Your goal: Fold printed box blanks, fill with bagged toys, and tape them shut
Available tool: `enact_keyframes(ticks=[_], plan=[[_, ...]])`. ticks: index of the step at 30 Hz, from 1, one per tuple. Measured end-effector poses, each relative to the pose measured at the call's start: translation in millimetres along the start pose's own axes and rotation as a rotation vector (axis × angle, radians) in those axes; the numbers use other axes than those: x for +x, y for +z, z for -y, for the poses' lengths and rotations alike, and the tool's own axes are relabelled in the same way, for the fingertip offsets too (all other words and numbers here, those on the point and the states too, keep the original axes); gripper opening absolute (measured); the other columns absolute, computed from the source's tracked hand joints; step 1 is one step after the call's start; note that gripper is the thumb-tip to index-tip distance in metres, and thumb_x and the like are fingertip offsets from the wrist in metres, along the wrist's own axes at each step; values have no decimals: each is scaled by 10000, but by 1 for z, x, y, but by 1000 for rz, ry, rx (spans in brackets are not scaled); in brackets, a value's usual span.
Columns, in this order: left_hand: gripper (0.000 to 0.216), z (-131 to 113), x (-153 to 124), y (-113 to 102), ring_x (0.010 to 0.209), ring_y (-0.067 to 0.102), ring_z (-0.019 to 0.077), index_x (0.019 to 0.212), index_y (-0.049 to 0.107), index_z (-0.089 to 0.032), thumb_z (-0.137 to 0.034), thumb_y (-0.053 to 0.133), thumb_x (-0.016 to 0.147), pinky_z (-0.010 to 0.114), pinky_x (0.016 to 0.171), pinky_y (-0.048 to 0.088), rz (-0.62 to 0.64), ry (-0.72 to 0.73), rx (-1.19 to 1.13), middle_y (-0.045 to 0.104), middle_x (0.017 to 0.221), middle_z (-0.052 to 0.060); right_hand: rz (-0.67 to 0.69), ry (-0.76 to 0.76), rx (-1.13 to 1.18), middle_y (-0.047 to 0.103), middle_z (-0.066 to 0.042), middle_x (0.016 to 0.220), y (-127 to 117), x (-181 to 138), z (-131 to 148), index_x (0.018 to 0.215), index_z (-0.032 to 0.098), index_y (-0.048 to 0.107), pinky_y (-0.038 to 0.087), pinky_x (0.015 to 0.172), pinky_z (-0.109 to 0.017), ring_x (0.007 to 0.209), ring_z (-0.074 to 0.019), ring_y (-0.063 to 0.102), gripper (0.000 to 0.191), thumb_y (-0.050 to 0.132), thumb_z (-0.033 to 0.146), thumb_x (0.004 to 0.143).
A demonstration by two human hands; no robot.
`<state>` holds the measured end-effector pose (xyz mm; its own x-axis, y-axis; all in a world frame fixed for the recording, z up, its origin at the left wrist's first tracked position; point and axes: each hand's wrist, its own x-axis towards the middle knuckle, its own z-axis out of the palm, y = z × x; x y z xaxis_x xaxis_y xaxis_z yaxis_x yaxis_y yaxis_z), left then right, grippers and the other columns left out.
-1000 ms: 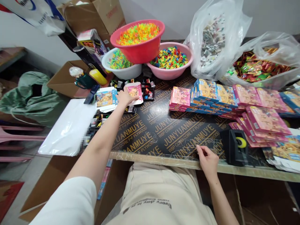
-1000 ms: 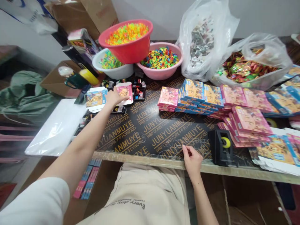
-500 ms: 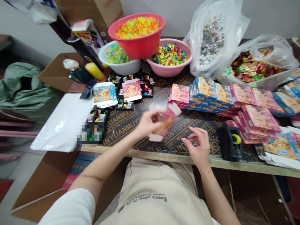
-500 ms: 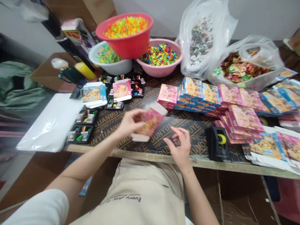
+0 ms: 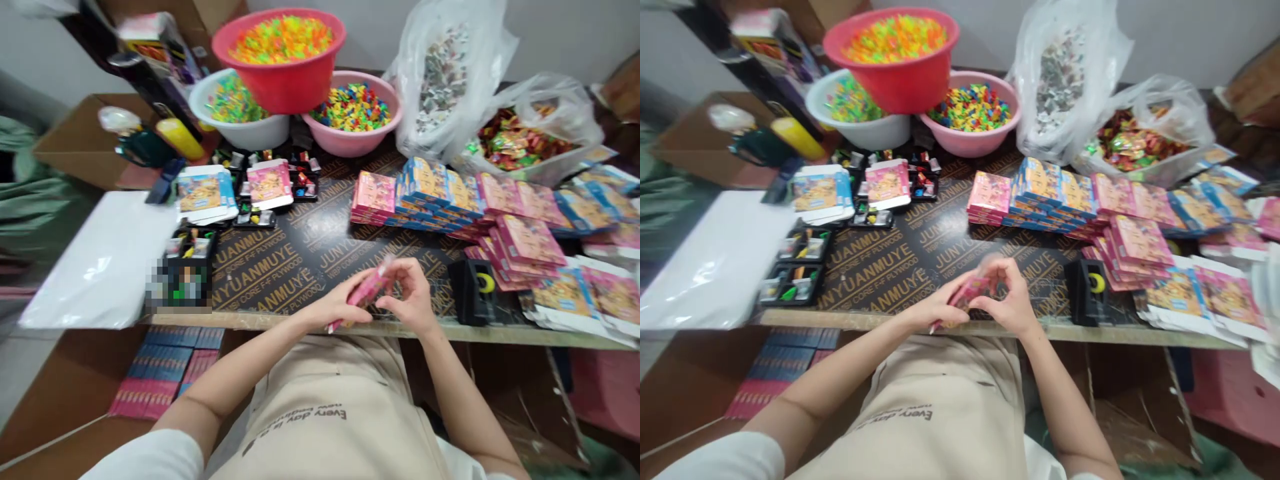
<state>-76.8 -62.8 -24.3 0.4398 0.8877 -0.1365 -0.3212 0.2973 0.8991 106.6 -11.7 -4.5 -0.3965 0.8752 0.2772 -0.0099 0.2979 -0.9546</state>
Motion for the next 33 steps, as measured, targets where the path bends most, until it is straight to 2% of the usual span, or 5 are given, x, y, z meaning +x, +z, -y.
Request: enact_keyframes(ticks=[4,11,20,26,33], plan=[[743,-9,0,2,1224,593,326,1299,613,-189,-318,835,602,444,1093,424,-165,55,-49,673,1276,95,-127,123,143,627,-66,1297,-3,5,-14,1340,322,533,577,775,-320,918,-193,680,918,936,485,532],[316,-5,6,0,875,697,255,877,752,-148,-382,814,675,375,880,545,-352,15,154,760,875,47,-153,371,189,777,-29,800,-3,-9,-31,825,212,766,600,750,-383,731,-221,716,318,860,457,645],[324,12,22,26,886,698,252,741,729,-158,-481,713,719,358,829,555,-544,122,-224,749,766,45,-464,307,152,739,-60,835,12,-36,-40,861,208,692,576,788,-368,843,-229,695,480,629,677,784],[210,-3,20,25,770,701,226,764,734,-176,-223,616,597,369,771,572,-549,97,-169,759,776,20,-406,335,194,745,-18,788,9,-22,-20,800,222,692,563,825,-376,816,-221,700,103,663,313,762],[124,3,24,39,777,728,160,653,701,-224,-128,626,675,441,1145,398,-691,475,-72,757,725,-32,-577,127,191,769,-63,911,27,-19,-12,740,228,622,553,913,-470,944,-257,733,195,518,342,859]])
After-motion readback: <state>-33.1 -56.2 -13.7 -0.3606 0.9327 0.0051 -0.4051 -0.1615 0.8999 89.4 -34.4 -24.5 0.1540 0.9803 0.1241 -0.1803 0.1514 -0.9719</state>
